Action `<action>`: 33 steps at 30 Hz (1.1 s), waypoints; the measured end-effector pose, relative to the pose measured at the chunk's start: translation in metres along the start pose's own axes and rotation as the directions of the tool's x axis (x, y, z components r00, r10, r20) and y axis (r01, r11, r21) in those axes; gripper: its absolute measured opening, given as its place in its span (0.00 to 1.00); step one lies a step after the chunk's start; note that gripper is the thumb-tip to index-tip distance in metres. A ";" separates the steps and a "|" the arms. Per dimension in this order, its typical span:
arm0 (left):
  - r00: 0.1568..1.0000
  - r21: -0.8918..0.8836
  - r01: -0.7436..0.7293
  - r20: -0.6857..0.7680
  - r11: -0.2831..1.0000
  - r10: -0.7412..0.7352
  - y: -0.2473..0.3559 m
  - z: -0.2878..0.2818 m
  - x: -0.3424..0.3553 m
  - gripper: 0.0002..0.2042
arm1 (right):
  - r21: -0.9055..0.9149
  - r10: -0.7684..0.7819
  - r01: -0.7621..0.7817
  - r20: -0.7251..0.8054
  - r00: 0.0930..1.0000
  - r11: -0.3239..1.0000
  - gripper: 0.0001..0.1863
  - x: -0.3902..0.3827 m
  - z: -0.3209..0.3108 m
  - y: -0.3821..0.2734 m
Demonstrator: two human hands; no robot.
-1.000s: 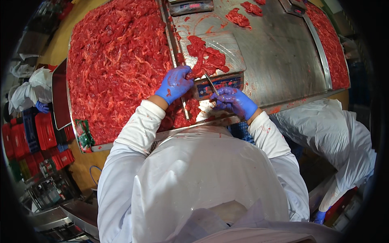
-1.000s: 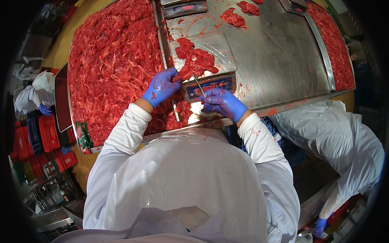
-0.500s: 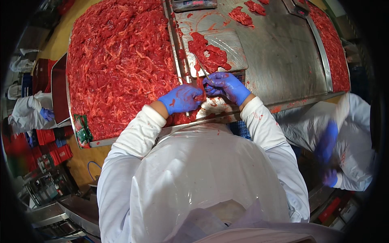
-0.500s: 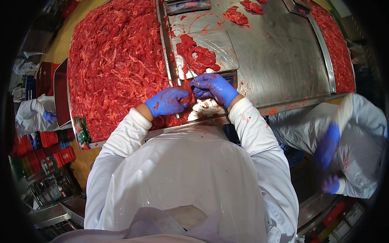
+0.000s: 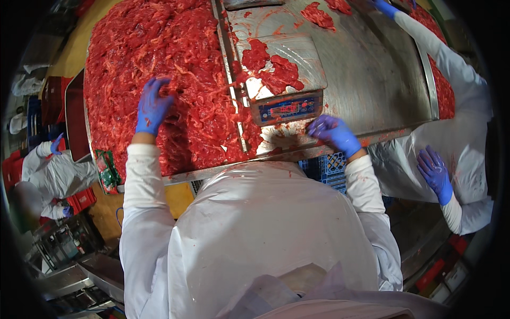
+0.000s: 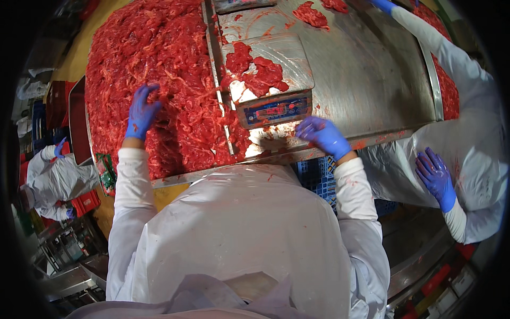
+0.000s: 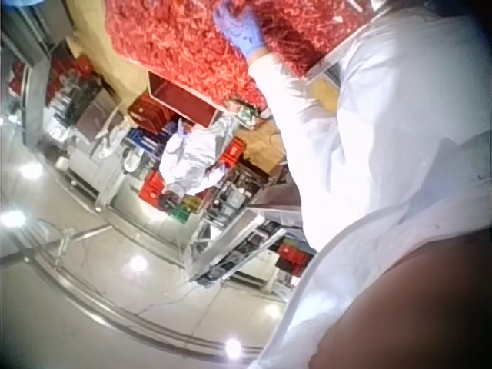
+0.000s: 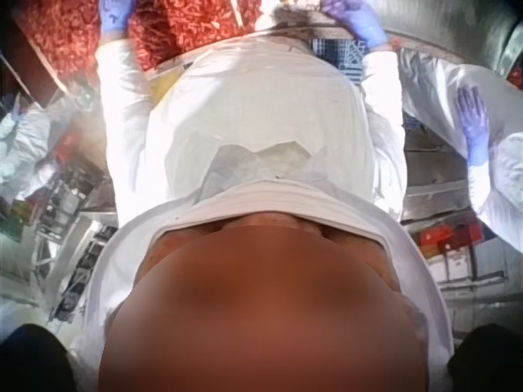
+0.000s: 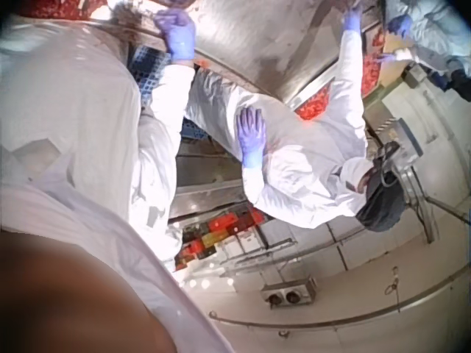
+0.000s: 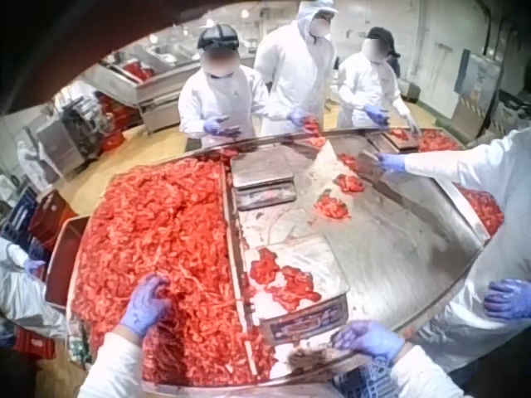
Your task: The person uses a knife to cut portions of raw red meat from a large pile on a stainless steel table. They place the cut pieces onto a digital scale, then transfer them into a plastic bag held by a coworker.
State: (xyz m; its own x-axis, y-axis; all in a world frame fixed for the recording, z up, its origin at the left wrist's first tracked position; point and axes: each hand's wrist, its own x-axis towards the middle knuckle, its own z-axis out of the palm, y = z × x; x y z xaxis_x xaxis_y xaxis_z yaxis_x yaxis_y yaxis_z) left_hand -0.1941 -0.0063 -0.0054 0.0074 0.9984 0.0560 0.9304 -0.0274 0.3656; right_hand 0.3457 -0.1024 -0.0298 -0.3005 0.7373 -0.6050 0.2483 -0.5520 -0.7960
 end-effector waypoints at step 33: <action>0.886 -0.515 -0.063 0.365 0.855 0.285 0.140 0.065 -0.034 0.07 | 0.434 -0.037 -0.119 0.334 0.942 0.893 0.10 0.066 0.066 -0.047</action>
State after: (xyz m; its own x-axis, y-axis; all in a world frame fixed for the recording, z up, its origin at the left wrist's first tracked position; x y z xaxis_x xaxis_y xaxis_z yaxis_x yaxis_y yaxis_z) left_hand -0.0398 -0.0411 -0.0165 0.4052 0.8953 -0.1852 0.6063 -0.1115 0.7874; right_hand 0.2536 -0.0532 -0.0334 -0.6001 0.5848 -0.5458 -0.1427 -0.7497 -0.6462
